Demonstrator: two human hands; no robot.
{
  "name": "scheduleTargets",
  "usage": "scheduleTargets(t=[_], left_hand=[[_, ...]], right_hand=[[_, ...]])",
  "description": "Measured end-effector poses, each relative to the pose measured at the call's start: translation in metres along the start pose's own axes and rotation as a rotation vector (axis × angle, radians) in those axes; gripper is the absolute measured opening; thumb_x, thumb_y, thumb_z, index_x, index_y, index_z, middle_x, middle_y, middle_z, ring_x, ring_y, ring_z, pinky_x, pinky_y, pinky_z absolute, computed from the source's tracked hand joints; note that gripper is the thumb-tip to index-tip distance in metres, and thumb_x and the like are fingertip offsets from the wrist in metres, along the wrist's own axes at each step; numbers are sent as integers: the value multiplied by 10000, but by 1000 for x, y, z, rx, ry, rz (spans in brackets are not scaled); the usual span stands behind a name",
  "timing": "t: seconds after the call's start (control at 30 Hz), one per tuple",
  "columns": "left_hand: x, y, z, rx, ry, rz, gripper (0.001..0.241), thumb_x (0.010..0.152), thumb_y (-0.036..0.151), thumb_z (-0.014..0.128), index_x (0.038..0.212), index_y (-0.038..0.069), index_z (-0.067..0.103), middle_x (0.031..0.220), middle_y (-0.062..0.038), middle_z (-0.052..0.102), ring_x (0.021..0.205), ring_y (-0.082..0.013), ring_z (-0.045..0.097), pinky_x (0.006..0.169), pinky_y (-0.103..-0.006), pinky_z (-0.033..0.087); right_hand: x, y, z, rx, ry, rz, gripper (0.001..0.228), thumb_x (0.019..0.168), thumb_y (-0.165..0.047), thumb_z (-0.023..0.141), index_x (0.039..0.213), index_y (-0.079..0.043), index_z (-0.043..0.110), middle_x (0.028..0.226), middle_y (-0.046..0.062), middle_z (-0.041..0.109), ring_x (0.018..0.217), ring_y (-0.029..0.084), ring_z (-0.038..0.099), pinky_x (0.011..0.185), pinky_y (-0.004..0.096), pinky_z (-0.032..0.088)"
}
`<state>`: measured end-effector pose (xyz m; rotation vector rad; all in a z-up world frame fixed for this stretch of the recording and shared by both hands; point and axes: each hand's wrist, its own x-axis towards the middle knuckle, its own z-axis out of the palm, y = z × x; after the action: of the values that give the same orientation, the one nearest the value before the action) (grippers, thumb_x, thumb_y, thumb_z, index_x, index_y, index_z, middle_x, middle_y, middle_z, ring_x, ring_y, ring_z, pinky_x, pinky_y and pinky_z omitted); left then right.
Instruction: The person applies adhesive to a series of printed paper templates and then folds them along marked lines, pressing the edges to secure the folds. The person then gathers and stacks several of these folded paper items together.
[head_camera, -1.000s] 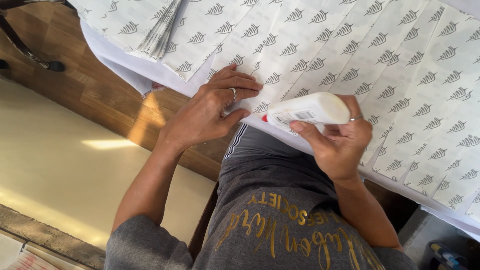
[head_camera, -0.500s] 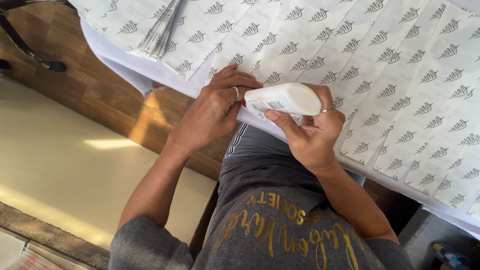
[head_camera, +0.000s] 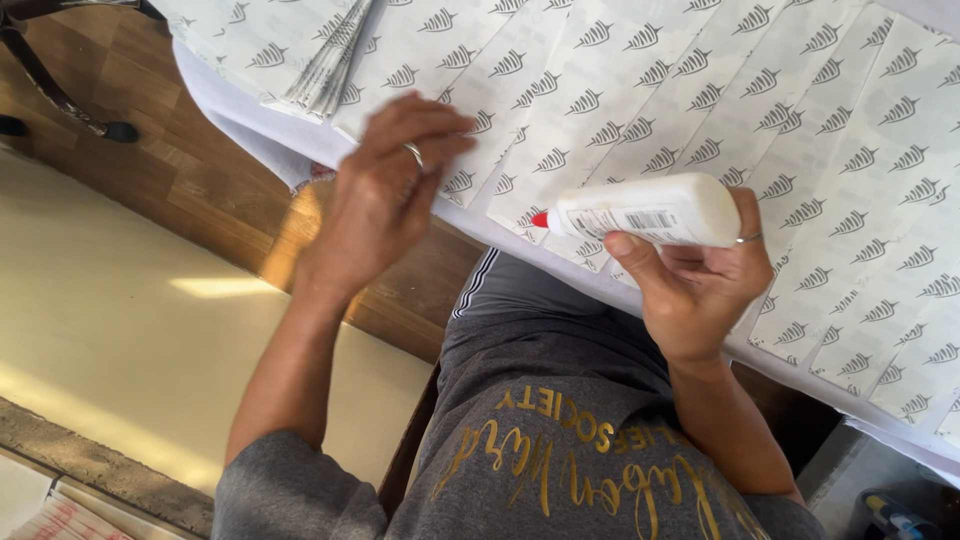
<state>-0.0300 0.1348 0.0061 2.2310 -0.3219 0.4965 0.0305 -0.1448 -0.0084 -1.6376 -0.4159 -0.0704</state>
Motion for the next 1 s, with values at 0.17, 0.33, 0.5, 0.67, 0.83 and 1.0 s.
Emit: scheduleTargets(t=[0.17, 0.33, 0.5, 0.67, 0.83, 1.0], left_hand=[[-2, -11, -18, 205, -19, 37, 74, 969, -63, 778, 1020, -88, 730, 1131, -174, 729, 1106, -360, 590, 993, -472, 481], [-11, -18, -21, 129, -97, -32, 264, 890, -25, 789, 1147, -56, 737, 1252, -134, 713, 1187, -349, 559, 1067, -493, 442], [-13, -17, -31, 105, -159, -65, 412, 822, -9, 733, 1232, -45, 715, 1317, -127, 687, 1252, -354, 514, 1111, -506, 408], [-13, -20, -32, 70, -164, -73, 416, 775, 40, 704, 1180, -56, 709, 1322, -115, 677, 1234, -355, 537, 1141, -527, 333], [-13, -20, -33, 47, -185, -130, 418, 840, 82, 718, 1250, 1, 709, 1314, -89, 672, 1257, -311, 541, 1208, -542, 249], [-17, -28, -25, 88, -122, -96, 331, 870, 75, 795, 1191, 27, 733, 1316, -71, 689, 1231, -303, 555, 1197, -542, 287]], right_hand=[[9, -2, 31, 25, -28, -58, 476, 825, -16, 891, 1169, 20, 564, 1011, 120, 662, 935, 216, 657, 728, 306, 593], [14, -1, 61, 129, -150, -18, 422, 866, -66, 858, 1155, -10, 556, 919, 18, 546, 631, 55, 381, 546, 222, 318], [21, -8, 78, -129, -192, -40, 373, 851, -172, 898, 1071, -7, 645, 943, -28, 595, 568, 36, 349, 484, 206, 277], [31, -13, 105, -26, -252, -120, 399, 882, -127, 873, 1136, 28, 606, 919, 48, 685, 676, 92, 598, 524, 212, 494], [34, -17, 103, 50, -314, -124, 375, 904, -54, 835, 1165, 39, 582, 1018, 132, 724, 873, 205, 726, 659, 249, 626], [27, -5, 67, 89, -257, -25, 413, 868, -27, 846, 1165, 55, 571, 989, 134, 670, 868, 243, 693, 631, 284, 598]])
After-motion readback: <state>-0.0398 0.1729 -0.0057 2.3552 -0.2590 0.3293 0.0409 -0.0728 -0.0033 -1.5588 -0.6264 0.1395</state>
